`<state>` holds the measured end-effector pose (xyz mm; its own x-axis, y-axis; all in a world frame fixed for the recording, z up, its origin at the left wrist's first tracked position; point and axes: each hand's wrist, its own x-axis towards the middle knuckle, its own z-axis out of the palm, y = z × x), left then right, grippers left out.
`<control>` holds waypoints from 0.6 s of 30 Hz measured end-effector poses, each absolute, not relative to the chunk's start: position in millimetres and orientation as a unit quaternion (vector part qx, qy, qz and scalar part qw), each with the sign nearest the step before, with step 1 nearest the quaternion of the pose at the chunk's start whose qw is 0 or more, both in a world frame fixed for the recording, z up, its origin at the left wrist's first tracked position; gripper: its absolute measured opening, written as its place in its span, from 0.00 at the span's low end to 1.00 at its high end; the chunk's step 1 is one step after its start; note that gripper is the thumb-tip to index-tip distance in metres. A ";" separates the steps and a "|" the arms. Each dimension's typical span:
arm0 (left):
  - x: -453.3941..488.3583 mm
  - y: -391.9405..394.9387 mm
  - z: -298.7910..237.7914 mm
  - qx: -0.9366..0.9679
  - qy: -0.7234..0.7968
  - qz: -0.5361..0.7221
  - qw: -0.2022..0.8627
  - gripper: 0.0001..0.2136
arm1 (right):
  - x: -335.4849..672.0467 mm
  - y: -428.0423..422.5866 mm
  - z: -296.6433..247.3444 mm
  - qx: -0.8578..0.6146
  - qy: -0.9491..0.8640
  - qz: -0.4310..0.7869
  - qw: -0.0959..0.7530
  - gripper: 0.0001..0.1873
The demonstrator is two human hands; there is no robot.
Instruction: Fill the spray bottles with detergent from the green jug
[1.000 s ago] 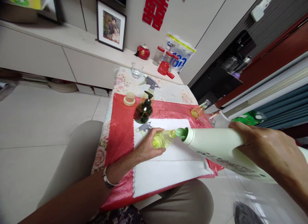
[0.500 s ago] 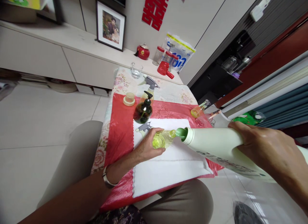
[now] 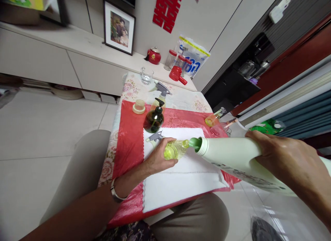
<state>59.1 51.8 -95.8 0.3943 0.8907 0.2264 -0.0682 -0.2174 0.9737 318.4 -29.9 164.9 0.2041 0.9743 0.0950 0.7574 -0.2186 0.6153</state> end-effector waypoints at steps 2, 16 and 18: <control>59.1 51.7 -95.8 0.640 0.321 0.446 0.536 0.32 | 319.4 -29.6 164.8 0.740 0.584 0.247 0.222 0.23; 58.3 51.5 -96.3 0.642 0.317 0.449 0.535 0.32 | 316.9 -30.7 167.9 0.753 0.559 0.241 0.250 0.25; 58.4 51.6 -96.7 0.642 0.316 0.449 0.535 0.32 | 317.9 -30.7 167.5 0.754 0.554 0.247 0.254 0.26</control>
